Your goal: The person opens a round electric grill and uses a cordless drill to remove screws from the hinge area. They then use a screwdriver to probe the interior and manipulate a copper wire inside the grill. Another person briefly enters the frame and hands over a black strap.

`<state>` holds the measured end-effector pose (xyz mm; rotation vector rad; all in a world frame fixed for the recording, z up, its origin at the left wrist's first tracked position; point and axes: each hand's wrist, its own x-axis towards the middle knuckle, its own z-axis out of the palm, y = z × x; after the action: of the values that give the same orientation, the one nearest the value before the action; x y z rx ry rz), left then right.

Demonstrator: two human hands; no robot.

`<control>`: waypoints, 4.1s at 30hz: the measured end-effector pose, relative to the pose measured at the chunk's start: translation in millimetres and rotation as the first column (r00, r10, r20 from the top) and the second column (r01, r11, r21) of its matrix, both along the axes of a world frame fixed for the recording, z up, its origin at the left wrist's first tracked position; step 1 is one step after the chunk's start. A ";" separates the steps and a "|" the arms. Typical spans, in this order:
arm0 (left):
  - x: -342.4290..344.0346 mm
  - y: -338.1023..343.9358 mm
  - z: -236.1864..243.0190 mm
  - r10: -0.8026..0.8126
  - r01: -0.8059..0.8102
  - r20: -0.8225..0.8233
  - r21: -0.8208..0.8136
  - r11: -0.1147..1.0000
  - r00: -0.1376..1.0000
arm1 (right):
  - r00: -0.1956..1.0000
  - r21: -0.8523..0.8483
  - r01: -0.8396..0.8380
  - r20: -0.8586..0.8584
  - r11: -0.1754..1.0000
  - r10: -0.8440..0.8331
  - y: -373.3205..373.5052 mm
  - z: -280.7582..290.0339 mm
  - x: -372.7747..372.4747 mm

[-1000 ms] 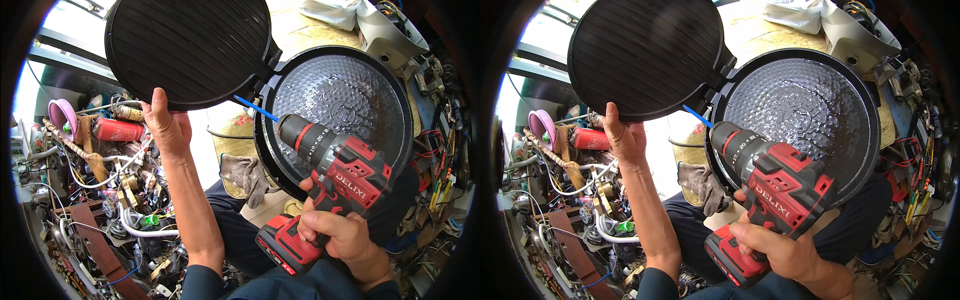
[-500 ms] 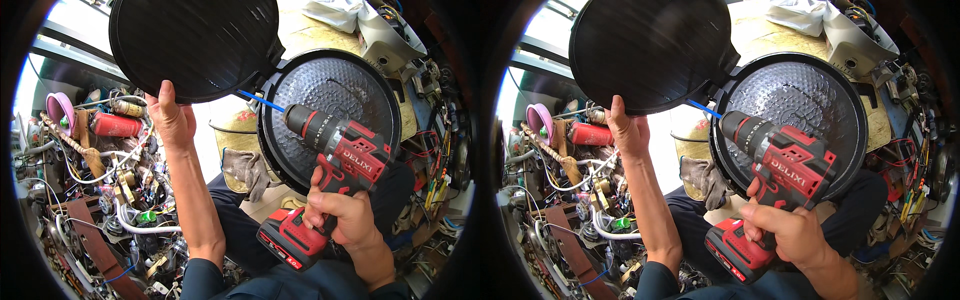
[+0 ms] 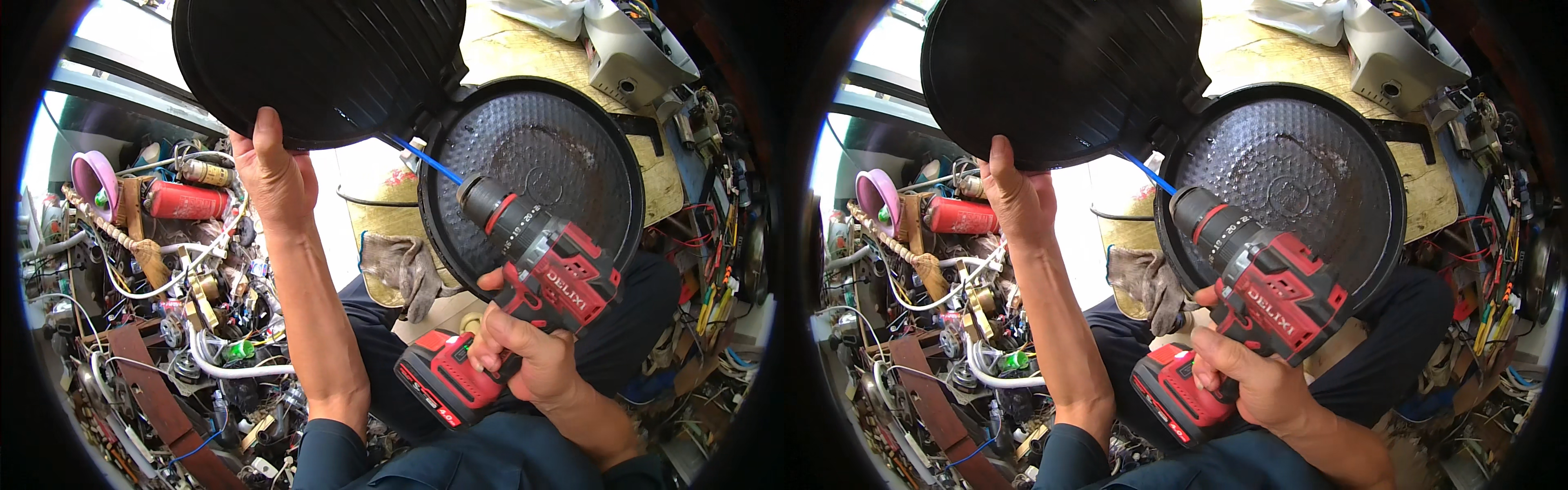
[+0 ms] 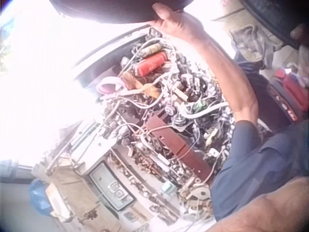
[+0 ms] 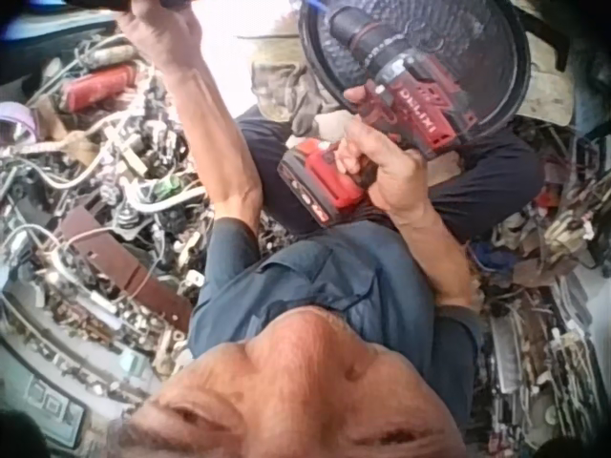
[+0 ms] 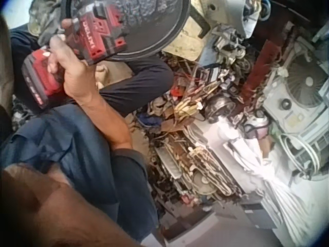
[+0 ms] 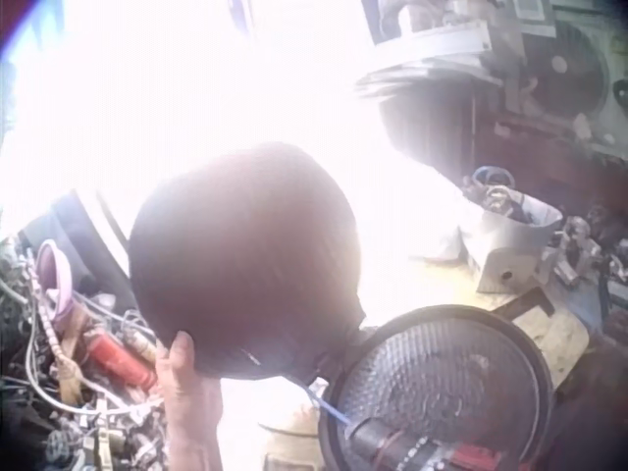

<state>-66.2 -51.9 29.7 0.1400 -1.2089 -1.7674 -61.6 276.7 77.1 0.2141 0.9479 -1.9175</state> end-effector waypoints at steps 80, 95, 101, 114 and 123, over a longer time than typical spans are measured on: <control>6.5 1.2 -1.8 0.104 -0.101 0.171 -0.029 0.994 0.980 | 0.981 -0.161 0.051 0.194 0.986 -0.019 6.5 -34.9 14.7; 12.5 -38.6 -29.6 -0.042 0.030 0.119 0.100 0.994 0.992 | 0.938 0.098 0.142 -0.332 0.985 -0.103 169.3 65.9 -36.4; 14.2 -39.0 -34.8 -0.054 0.046 0.085 0.087 0.995 0.995 | 0.394 -0.106 0.632 -0.809 0.767 -0.436 234.6 69.9 -128.6; 33.0 -52.7 -59.5 0.003 -0.016 0.188 0.071 0.997 0.982 | 0.244 0.247 0.967 -0.968 -0.065 -0.053 263.0 -46.8 -387.5; 6.3 -3.4 -12.6 0.016 -0.018 0.088 0.015 1.000 0.996 | 0.073 0.010 0.974 -0.958 -0.224 0.276 289.8 -94.9 -463.3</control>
<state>-59.9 -55.2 17.1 0.2388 -1.2529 -1.7721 -525.0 566.5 -17.7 0.5507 3.7437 -1.4144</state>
